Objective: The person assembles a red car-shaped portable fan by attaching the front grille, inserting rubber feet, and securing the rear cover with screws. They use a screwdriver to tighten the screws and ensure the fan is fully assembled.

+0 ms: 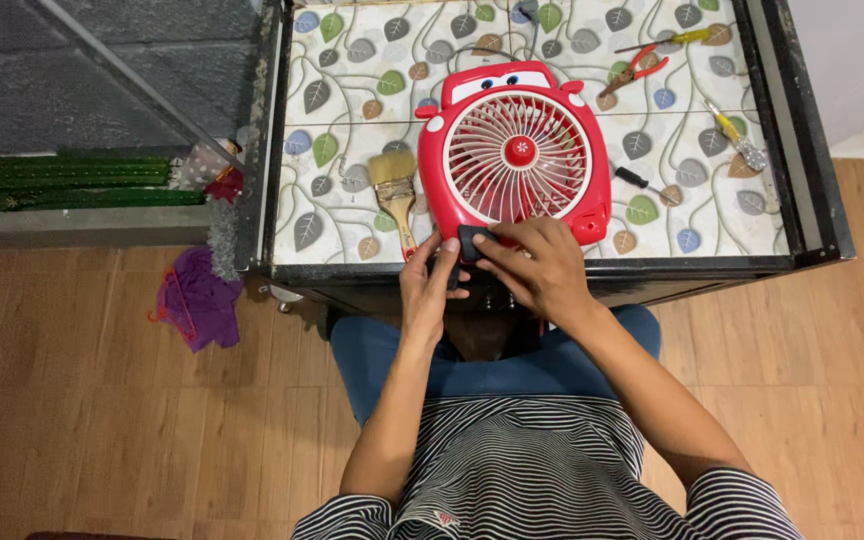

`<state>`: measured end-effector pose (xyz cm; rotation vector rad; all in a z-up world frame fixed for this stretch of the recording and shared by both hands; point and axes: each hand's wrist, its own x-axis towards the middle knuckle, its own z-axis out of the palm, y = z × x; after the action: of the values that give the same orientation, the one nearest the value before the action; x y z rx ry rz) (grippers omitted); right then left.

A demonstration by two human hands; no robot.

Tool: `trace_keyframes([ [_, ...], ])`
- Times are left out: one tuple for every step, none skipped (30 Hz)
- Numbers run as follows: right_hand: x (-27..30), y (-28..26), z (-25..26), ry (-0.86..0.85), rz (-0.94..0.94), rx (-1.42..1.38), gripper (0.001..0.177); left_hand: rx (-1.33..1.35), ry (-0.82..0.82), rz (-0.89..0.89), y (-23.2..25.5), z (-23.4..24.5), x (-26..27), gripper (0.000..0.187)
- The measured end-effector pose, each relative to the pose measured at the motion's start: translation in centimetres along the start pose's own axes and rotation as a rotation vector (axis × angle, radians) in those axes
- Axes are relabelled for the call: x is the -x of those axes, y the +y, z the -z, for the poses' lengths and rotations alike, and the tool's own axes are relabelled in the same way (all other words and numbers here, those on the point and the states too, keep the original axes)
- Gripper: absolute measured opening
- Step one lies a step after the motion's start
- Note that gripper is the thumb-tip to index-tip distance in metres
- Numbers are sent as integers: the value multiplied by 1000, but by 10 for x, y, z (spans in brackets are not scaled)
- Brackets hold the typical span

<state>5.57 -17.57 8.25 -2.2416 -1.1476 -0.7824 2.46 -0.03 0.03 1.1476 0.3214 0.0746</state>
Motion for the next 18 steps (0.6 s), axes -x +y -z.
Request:
trace_keyframes([
  [0, 0, 0, 0, -9, -3, 40, -6, 2, 2, 0, 0, 0, 60],
  [-2, 1, 1, 2, -16, -5, 40, -5, -1, -1, 0, 0, -1, 60],
  [-2, 1, 2, -8, -14, -4, 40, -5, -5, -3, 0, 0, -1, 61],
  [-2, 1, 3, -19, -12, -4, 40, -4, -7, -5, 0, 0, 0, 61],
  [-2, 1, 4, -31, -9, -4, 40, -1, -9, -2, 0, 1, 0, 62],
  [-2, 1, 4, -33, -6, -11, 39, 2, -11, 1, 0, 1, 0, 62],
  [-1, 1, 5, -35, -2, -18, 38, 5, -13, 4, 1, 1, 0, 62],
  [-1, 1, 6, -38, 3, -25, 37, 2, -16, -2, 1, 1, 0, 63],
  [-1, 1, 6, -43, 17, -4, 38, -1, -20, -8, 1, 1, 1, 64],
  [-1, 1, 6, -48, 30, 18, 39, -6, -24, -14, 1, 1, 2, 65],
  [0, 1, 6, -52, 43, 39, 40, -7, -24, -15, 1, 1, 2, 65],
  [-1, 1, 6, -59, 45, 40, 41, -7, -24, -18, 1, 0, 2, 65],
  [-1, 1, 6, -67, 47, 41, 42, -7, -23, -21, 2, 0, 2, 66],
  [-1, 1, 6, -73, 49, 41, 43, -5, -19, -23, 2, -1, 1, 65],
  [-2, 0, 6, -67, 50, 41, 42, -3, -14, -25, 3, -1, 2, 65],
  [-2, -1, 5, -62, 51, 41, 41, 0, -10, -27, 3, -2, 2, 65],
  [-1, -1, 4, -56, 51, 41, 41, -8, 6, -29, 2, -3, 2, 65],
  [-1, -1, 4, -62, 51, 54, 41, -15, 22, -30, 2, -5, 1, 64],
])
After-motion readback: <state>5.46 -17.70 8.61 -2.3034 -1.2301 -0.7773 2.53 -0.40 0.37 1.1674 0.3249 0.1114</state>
